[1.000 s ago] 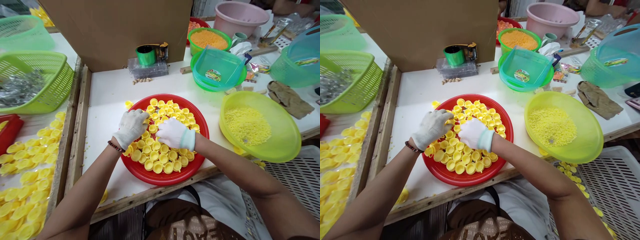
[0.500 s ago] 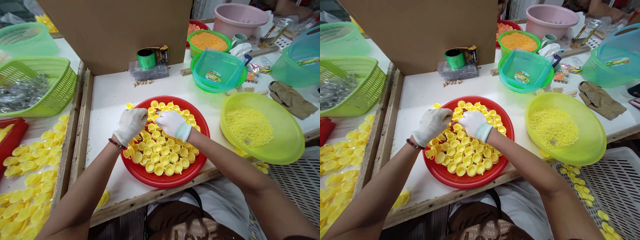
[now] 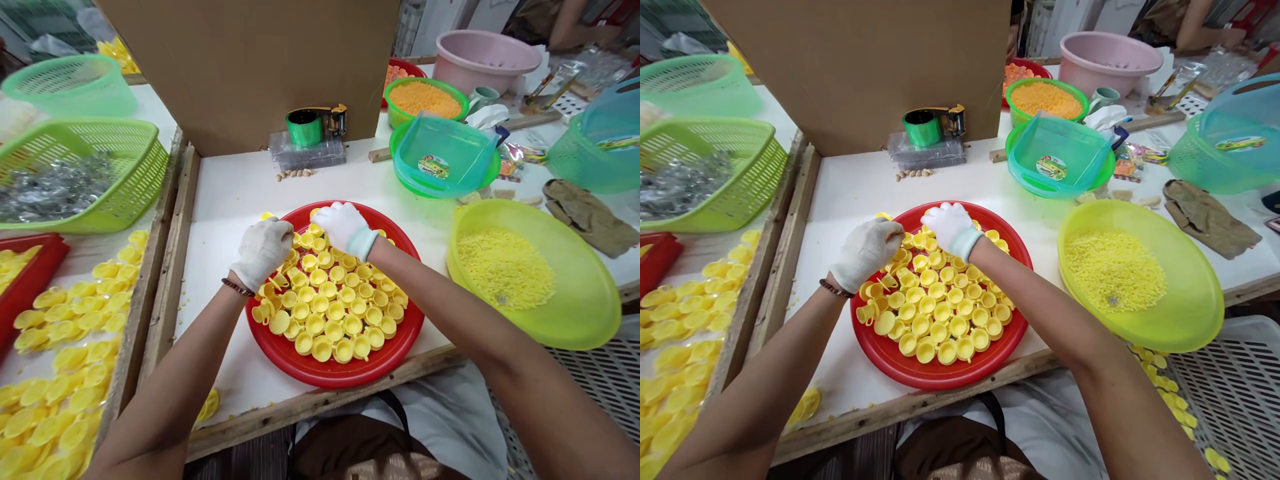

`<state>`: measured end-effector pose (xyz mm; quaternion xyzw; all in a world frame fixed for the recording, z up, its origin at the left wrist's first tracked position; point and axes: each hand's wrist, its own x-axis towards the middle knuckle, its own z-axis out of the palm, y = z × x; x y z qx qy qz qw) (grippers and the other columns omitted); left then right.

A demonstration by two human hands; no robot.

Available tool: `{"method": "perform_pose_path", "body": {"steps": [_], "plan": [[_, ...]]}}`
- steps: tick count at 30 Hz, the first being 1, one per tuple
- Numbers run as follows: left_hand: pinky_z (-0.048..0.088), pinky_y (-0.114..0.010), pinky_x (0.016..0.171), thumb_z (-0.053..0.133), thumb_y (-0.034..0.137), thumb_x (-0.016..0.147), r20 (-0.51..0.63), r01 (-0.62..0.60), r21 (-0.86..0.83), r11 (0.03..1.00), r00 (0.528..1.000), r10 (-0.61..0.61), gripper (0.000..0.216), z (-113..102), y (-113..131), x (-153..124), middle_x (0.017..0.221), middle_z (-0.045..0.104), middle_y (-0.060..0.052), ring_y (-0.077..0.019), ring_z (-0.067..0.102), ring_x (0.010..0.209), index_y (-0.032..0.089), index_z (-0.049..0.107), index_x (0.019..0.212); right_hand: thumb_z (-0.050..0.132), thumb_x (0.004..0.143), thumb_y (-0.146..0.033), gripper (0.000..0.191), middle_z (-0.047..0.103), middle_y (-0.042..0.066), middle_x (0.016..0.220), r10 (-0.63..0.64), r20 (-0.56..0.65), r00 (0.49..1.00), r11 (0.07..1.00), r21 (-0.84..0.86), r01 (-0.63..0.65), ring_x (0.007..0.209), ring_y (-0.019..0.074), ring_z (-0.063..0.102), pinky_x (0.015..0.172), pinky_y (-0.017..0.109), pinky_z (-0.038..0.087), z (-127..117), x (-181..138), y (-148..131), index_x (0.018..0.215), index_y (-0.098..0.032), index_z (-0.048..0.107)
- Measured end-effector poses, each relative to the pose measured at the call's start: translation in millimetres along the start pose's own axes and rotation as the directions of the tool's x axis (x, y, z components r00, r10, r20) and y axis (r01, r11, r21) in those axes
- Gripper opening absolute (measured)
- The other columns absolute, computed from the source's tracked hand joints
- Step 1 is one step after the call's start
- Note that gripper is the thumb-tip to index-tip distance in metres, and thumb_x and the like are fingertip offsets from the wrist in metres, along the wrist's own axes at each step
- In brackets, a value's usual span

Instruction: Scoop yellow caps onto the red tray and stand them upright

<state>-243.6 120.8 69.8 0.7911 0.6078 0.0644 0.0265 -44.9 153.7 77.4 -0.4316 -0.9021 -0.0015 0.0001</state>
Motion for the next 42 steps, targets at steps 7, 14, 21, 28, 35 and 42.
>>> {"method": "perform_pose_path", "body": {"steps": [7,14,21,28,35,42], "plan": [[0.048,-0.037,0.08,0.049,0.029,0.089,0.037,-0.094,0.003,0.996,0.995,0.093,0.03,0.1,13.3,11.8,0.106,0.072,-0.01,-0.0259,0.067,0.092,0.02,0.078,0.094,0.051,0.1,-0.017,0.028,0.071,0.022,0.113,0.122,0.016,0.992,0.991,0.059,-0.123,0.102,0.0249,0.057,0.085,0.036,0.034,-7.0,33.5,3.5,0.112,-0.006,0.073],[0.047,-0.036,0.075,0.041,0.024,0.089,0.01,0.038,0.016,0.999,0.999,-0.038,0.035,-8.5,0.4,1.4,0.098,0.07,-0.013,-0.0262,0.066,0.087,0.018,0.075,0.09,0.048,0.103,-0.019,0.031,0.072,0.016,0.114,0.157,0.019,0.987,0.983,0.097,-0.158,0.108,0.0194,0.06,0.09,0.029,0.035,-17.9,39.4,1.9,0.109,0.002,0.071],[0.047,-0.034,0.077,0.041,0.024,0.088,0.061,0.011,-0.024,1.0,0.998,-0.01,0.033,-7.3,-2.3,-5.1,0.097,0.073,-0.012,-0.0247,0.066,0.088,0.018,0.073,0.089,0.059,0.098,-0.023,0.023,0.074,0.015,0.111,0.13,0.035,0.991,0.985,0.109,-0.133,0.107,0.0227,0.063,0.094,0.033,0.038,-18.1,47.2,-15.2,0.104,-0.006,0.074],[0.046,-0.033,0.071,0.042,0.023,0.085,0.12,0.056,-0.122,0.991,0.992,-0.042,0.031,-6.5,-9.8,-11.3,0.087,0.074,-0.01,-0.0227,0.065,0.078,0.018,0.072,0.082,0.055,0.1,-0.024,0.027,0.072,0.015,0.117,0.118,0.08,0.99,0.989,0.075,-0.124,0.107,0.0262,0.064,0.089,0.037,0.039,-12.8,41.7,-9.2,0.113,-0.013,0.075],[0.047,-0.032,0.073,0.043,0.022,0.085,0.123,0.055,-0.167,0.984,0.992,-0.034,0.032,-2.0,-6.9,-7.6,0.09,0.076,-0.009,-0.0219,0.066,0.08,0.018,0.074,0.089,0.045,0.101,-0.02,0.035,0.071,0.01,0.113,0.103,-0.034,0.994,0.988,0.118,-0.099,0.101,0.0265,0.064,0.076,0.037,0.037,-9.5,11.6,-2.0,0.12,-0.022,0.073],[0.045,-0.032,0.071,0.045,0.019,0.082,0.076,0.133,-0.093,0.987,0.989,-0.127,0.031,0.5,-16.9,-3.0,0.091,0.074,-0.01,-0.023,0.065,0.08,0.017,0.073,0.095,0.05,0.1,-0.023,0.025,0.068,0.01,0.111,-0.008,-0.053,0.999,0.996,0.083,0.012,0.099,0.026,0.06,0.072,0.037,0.033,-0.8,1.2,-18.8,0.111,-0.018,0.073]]}}
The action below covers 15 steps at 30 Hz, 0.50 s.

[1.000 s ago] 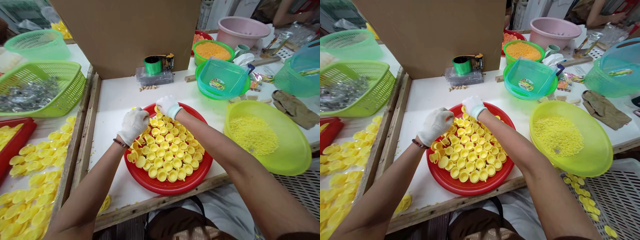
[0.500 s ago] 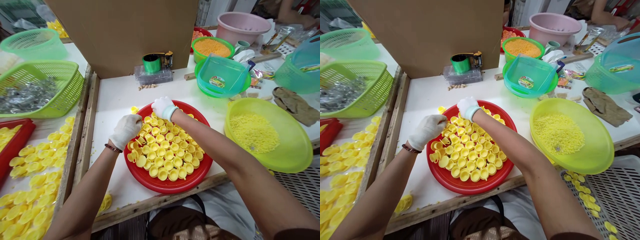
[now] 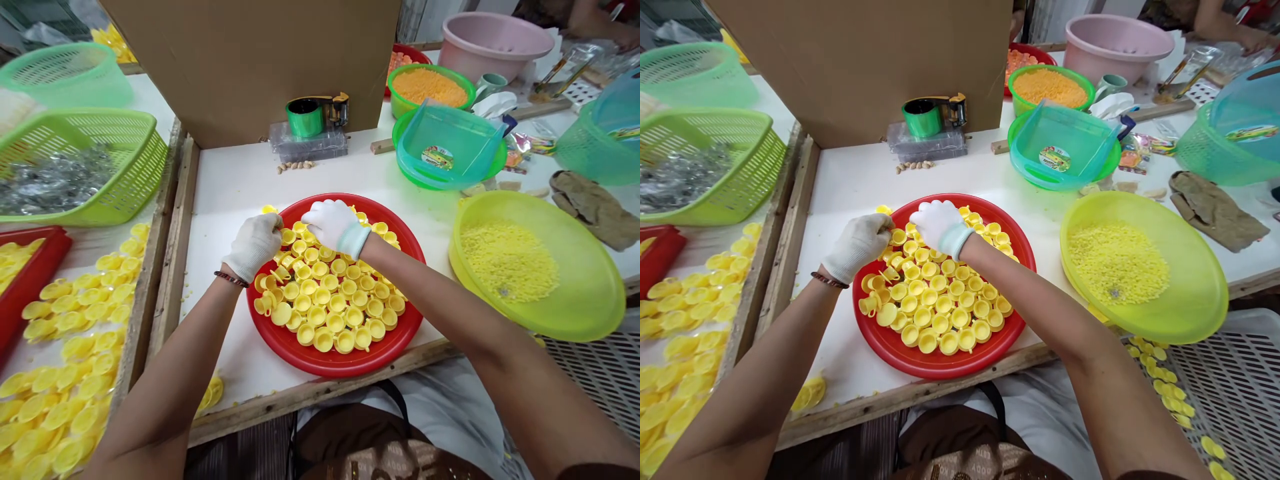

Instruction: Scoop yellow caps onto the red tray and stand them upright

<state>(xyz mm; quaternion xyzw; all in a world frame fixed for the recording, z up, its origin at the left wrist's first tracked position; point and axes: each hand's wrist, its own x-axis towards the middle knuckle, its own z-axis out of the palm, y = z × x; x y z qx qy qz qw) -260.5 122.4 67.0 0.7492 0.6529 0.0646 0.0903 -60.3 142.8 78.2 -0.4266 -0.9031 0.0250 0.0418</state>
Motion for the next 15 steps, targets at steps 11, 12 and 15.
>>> {"method": "perform_pose_path", "body": {"steps": [11,12,15], "plan": [[0.044,-0.033,0.072,0.04,0.027,0.092,-0.056,-0.015,0.095,0.995,0.998,0.02,0.033,-8.6,4.2,-25.2,0.089,0.074,-0.011,-0.0234,0.065,0.08,0.019,0.072,0.087,0.046,0.103,-0.022,0.029,0.069,0.009,0.1,-0.037,-0.057,0.998,0.995,0.09,0.042,0.086,0.0213,0.055,0.073,0.035,0.03,-3.6,-29.2,-3.7,0.101,-0.017,0.074],[0.043,-0.033,0.072,0.041,0.029,0.092,-0.055,-0.009,0.1,0.995,0.998,0.015,0.033,-11.4,2.5,-31.2,0.089,0.074,-0.011,-0.0238,0.065,0.079,0.019,0.072,0.088,0.045,0.103,-0.022,0.03,0.069,0.009,0.098,-0.039,-0.078,0.996,0.99,0.129,0.049,0.087,0.0209,0.055,0.075,0.035,0.032,-2.4,-35.9,-1.9,0.1,-0.016,0.074],[0.043,-0.033,0.068,0.044,0.03,0.089,0.038,-0.001,0.089,0.996,0.999,-0.002,0.03,-14.7,-2.6,-45.7,0.087,0.075,-0.009,-0.0238,0.065,0.075,0.021,0.073,0.091,0.045,0.105,-0.024,0.031,0.069,0.008,0.097,-0.018,-0.156,0.988,0.959,0.276,0.061,0.09,0.0204,0.057,0.08,0.034,0.037,2.8,-59.3,5.7,0.101,-0.015,0.074]]}}
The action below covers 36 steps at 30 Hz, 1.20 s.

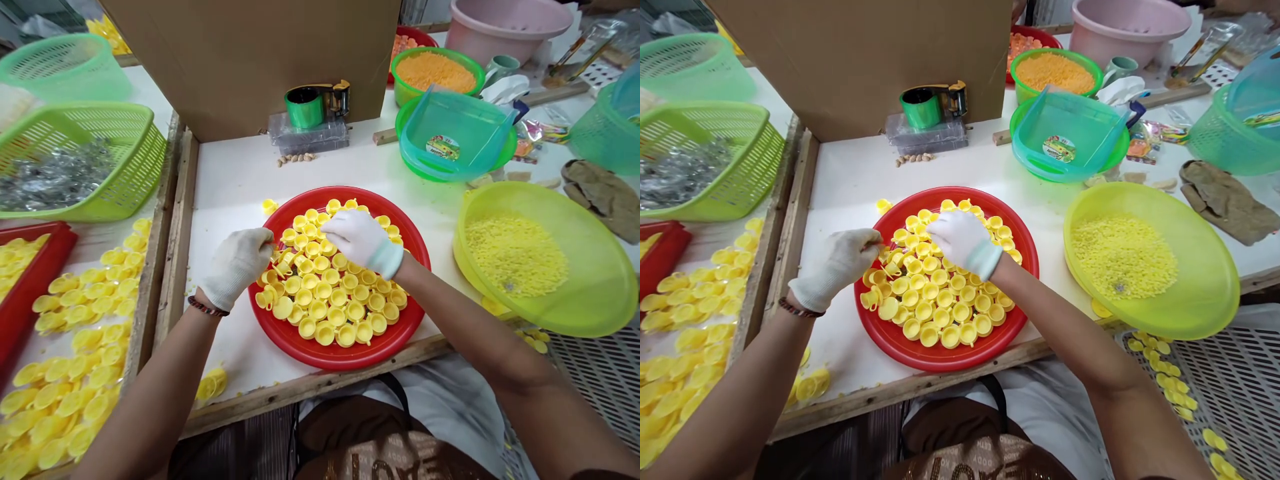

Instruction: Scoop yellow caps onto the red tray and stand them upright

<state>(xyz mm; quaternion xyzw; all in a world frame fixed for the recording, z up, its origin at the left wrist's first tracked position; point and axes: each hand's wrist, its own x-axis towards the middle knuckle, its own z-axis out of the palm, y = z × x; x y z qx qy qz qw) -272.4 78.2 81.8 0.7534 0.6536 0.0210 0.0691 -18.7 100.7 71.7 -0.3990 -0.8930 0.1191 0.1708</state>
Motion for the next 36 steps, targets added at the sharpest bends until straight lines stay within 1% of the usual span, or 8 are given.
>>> {"method": "perform_pose_path", "body": {"steps": [3,10,14,17,20,23,26,36], "plan": [[0.045,-0.033,0.069,0.044,0.025,0.087,0.025,0.028,-0.035,0.999,0.999,-0.027,0.033,5.0,-4.0,-3.5,0.093,0.076,-0.008,-0.0247,0.067,0.08,0.022,0.074,0.1,0.046,0.104,-0.024,0.029,0.071,0.007,0.102,0.026,-0.071,0.997,0.994,0.111,-0.018,0.095,0.0205,0.06,0.086,0.034,0.041,-1.9,-26.8,6.4,0.104,-0.017,0.074],[0.052,-0.033,0.078,0.047,0.025,0.086,-0.104,0.04,-0.078,0.996,0.993,-0.048,0.033,15.4,-6.8,2.6,0.112,0.067,-0.011,-0.0237,0.066,0.091,0.019,0.077,0.097,0.054,0.1,-0.025,0.023,0.074,0.008,0.109,0.156,-0.233,0.96,0.97,0.218,-0.105,0.102,0.0236,0.068,0.092,0.04,0.052,-18.5,-91.3,11.4,0.108,-0.021,0.075],[0.051,-0.034,0.076,0.048,0.037,0.093,-0.214,0.018,-0.129,0.991,0.976,-0.046,0.033,11.2,1.8,-7.2,0.105,0.067,-0.01,-0.023,0.065,0.088,0.018,0.073,0.101,0.056,0.099,-0.024,0.022,0.075,0.008,0.111,0.261,-0.346,0.901,0.956,0.22,-0.192,0.105,0.0241,0.069,0.097,0.041,0.054,-22.7,-134.9,20.6,0.112,-0.023,0.074],[0.05,-0.034,0.079,0.053,0.043,0.092,-0.089,-0.109,-0.192,0.975,0.992,0.093,0.03,9.9,8.6,-14.5,0.101,0.068,-0.007,-0.0213,0.064,0.086,0.02,0.072,0.099,0.058,0.099,-0.024,0.021,0.075,0.007,0.11,0.325,-0.414,0.85,0.943,0.206,-0.261,0.101,0.0231,0.07,0.094,0.039,0.057,-16.1,-168.2,31.5,0.113,-0.024,0.073],[0.049,-0.035,0.083,0.053,0.039,0.092,-0.009,-0.137,-0.192,0.972,0.99,0.138,0.026,12.6,11.6,-16.0,0.103,0.068,-0.007,-0.0217,0.064,0.089,0.02,0.07,0.095,0.059,0.098,-0.024,0.021,0.075,0.007,0.109,0.349,-0.429,0.833,0.936,0.201,-0.288,0.099,0.0225,0.071,0.09,0.038,0.059,-4.0,-191.6,39.7,0.113,-0.024,0.074],[0.049,-0.035,0.081,0.05,0.036,0.092,-0.034,-0.098,-0.187,0.978,0.995,0.093,0.024,15.1,11.0,-13.6,0.102,0.068,-0.008,-0.0218,0.063,0.088,0.02,0.067,0.087,0.059,0.097,-0.023,0.021,0.075,0.008,0.11,0.379,-0.466,0.8,0.924,0.229,-0.306,0.1,0.0227,0.071,0.091,0.038,0.059,5.6,-199.8,41.5,0.112,-0.023,0.074],[0.049,-0.035,0.08,0.052,0.039,0.091,-0.05,-0.061,-0.197,0.979,0.997,0.052,0.023,15.1,11.1,-11.7,0.107,0.068,-0.008,-0.0219,0.063,0.087,0.02,0.066,0.093,0.059,0.097,-0.023,0.021,0.075,0.008,0.108,0.409,-0.49,0.77,0.911,0.276,-0.308,0.099,0.0228,0.071,0.091,0.04,0.059,8.9,-198.0,39.9,0.112,-0.023,0.074],[0.049,-0.032,0.077,0.052,0.032,0.09,-0.09,-0.155,-0.112,0.981,0.985,0.146,0.017,17.5,18.8,-13.6,0.104,0.065,-0.006,-0.021,0.064,0.088,0.021,0.065,0.092,0.06,0.097,-0.022,0.021,0.075,0.009,0.108,0.441,-0.505,0.742,0.89,0.35,-0.291,0.099,0.0211,0.07,0.093,0.039,0.058,10.5,-195.1,40.0,0.112,-0.021,0.074]]}}
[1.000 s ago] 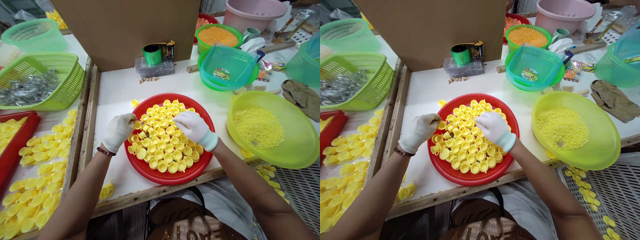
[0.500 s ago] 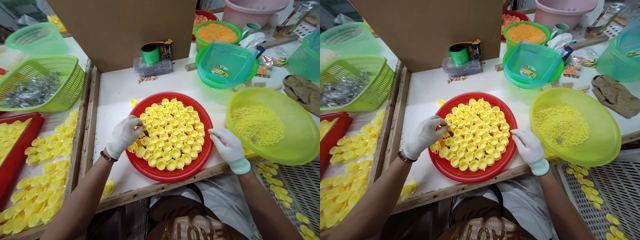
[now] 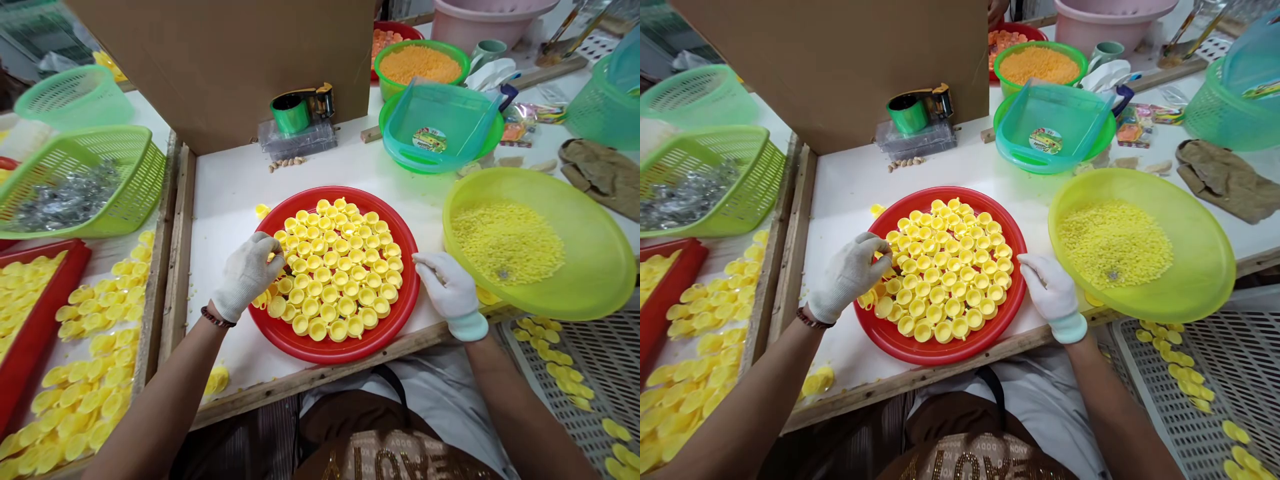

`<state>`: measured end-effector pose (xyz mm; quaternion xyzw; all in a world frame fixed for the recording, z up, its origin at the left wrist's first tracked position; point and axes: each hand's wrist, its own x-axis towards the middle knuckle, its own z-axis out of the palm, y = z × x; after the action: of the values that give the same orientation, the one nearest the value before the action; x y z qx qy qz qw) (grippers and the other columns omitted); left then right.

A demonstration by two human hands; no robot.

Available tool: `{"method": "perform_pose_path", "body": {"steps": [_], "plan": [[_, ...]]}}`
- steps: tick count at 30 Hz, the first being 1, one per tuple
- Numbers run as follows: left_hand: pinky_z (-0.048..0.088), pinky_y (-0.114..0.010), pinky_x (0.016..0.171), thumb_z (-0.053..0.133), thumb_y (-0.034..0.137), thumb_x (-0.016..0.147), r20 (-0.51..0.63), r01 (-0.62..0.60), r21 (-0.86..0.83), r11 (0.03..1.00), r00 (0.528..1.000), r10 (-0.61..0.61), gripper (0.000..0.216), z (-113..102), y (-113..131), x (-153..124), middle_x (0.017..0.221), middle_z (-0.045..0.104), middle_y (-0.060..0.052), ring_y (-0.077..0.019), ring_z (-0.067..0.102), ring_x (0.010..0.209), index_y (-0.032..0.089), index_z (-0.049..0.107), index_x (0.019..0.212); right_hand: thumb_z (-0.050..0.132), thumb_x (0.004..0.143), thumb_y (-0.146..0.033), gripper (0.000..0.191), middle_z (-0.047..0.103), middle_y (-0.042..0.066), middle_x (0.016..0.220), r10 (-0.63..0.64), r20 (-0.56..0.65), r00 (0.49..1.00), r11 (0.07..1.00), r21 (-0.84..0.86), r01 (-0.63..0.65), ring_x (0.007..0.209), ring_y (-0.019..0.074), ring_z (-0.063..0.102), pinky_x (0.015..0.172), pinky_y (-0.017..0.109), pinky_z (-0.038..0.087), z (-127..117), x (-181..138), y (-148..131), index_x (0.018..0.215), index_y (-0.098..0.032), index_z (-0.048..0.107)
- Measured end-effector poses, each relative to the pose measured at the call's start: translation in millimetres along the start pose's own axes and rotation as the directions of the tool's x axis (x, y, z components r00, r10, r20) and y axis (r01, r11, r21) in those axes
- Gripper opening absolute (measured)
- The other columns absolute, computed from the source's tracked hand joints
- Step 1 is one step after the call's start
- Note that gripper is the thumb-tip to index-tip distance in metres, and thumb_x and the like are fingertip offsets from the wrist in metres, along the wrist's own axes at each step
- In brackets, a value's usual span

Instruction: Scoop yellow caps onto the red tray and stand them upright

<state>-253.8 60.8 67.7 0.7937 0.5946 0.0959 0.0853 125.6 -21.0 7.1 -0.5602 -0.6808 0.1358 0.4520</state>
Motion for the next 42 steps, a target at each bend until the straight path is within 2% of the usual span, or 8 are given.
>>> {"method": "perform_pose_path", "body": {"steps": [10,15,19,23,28,33,37,42], "plan": [[0.05,-0.034,0.076,0.05,0.031,0.091,0.094,-0.03,0.148,0.989,0.995,0.017,0.026,-4.3,10.5,-0.8,0.117,0.066,-0.008,-0.0239,0.067,0.094,0.022,0.069,0.106,0.059,0.097,-0.026,0.022,0.075,0.008,0.109,0.016,-0.013,1.0,1.0,-0.016,-0.016,0.1,0.0223,0.072,0.091,0.038,0.06,0.4,-0.5,0.6,0.111,-0.023,0.075],[0.05,-0.036,0.077,0.05,0.032,0.092,0.113,-0.024,0.222,0.975,0.994,-0.001,0.026,-2.7,10.8,2.0,0.109,0.07,-0.01,-0.0263,0.068,0.091,0.02,0.069,0.104,0.059,0.097,-0.027,0.022,0.075,0.008,0.109,0.031,-0.011,0.999,0.999,-0.02,-0.032,0.1,0.0228,0.072,0.091,0.039,0.06,0.3,-0.8,1.0,0.111,-0.024,0.075],[0.05,-0.037,0.078,0.047,0.031,0.092,0.063,0.084,0.103,0.991,0.994,-0.091,0.028,-1.4,5.0,4.1,0.1,0.074,-0.008,-0.026,0.068,0.089,0.021,0.07,0.103,0.059,0.098,-0.026,0.021,0.075,0.008,0.11,0.026,0.002,1.0,1.0,-0.005,-0.026,0.101,0.0221,0.071,0.093,0.039,0.059,0.1,-0.6,0.7,0.111,-0.023,0.075],[0.051,-0.035,0.085,0.047,0.028,0.09,0.039,0.055,-0.007,0.998,0.998,-0.054,0.028,1.2,-0.7,5.1,0.104,0.071,-0.01,-0.0243,0.067,0.093,0.019,0.073,0.093,0.06,0.097,-0.024,0.02,0.075,0.008,0.11,0.021,-0.002,1.0,1.0,-0.001,-0.021,0.102,0.0214,0.071,0.093,0.038,0.059,-0.4,-0.3,0.3,0.112,-0.022,0.075],[0.051,-0.036,0.081,0.048,0.042,0.095,-0.053,0.052,-0.034,0.998,0.997,-0.053,0.034,1.7,7.4,3.4,0.105,0.067,-0.01,-0.024,0.064,0.091,0.018,0.072,0.096,0.061,0.097,-0.022,0.02,0.075,0.008,0.11,0.017,-0.001,1.0,1.0,-0.004,-0.017,0.101,0.0211,0.071,0.093,0.037,0.058,-0.4,-0.4,-0.3,0.112,-0.021,0.075],[0.049,-0.039,0.08,0.044,0.041,0.095,0.079,-0.017,0.002,1.0,0.997,0.017,0.037,2.7,11.2,7.0,0.101,0.064,-0.01,-0.0233,0.062,0.085,0.018,0.07,0.083,0.06,0.097,-0.021,0.021,0.075,0.008,0.11,0.018,-0.01,1.0,1.0,-0.017,-0.018,0.102,0.0208,0.071,0.093,0.035,0.059,0.1,-0.1,0.4,0.112,-0.021,0.075],[0.05,-0.039,0.083,0.041,0.037,0.094,0.106,0.027,-0.016,0.999,0.994,-0.025,0.035,6.0,5.0,11.2,0.104,0.064,-0.011,-0.0242,0.063,0.089,0.017,0.068,0.083,0.06,0.097,-0.021,0.021,0.075,0.008,0.11,0.015,0.0,1.0,1.0,-0.025,-0.015,0.102,0.0205,0.071,0.094,0.035,0.058,-0.5,0.2,0.5,0.112,-0.021,0.075],[0.051,-0.037,0.081,0.052,0.031,0.086,0.086,0.072,-0.012,0.997,0.994,-0.071,0.021,9.2,9.0,11.8,0.104,0.064,-0.009,-0.0237,0.063,0.088,0.019,0.068,0.093,0.061,0.097,-0.02,0.021,0.076,0.008,0.11,-0.001,-0.011,1.0,0.999,-0.046,0.0,0.101,0.0199,0.071,0.094,0.034,0.058,-0.7,0.0,0.9,0.112,-0.019,0.075]]}}
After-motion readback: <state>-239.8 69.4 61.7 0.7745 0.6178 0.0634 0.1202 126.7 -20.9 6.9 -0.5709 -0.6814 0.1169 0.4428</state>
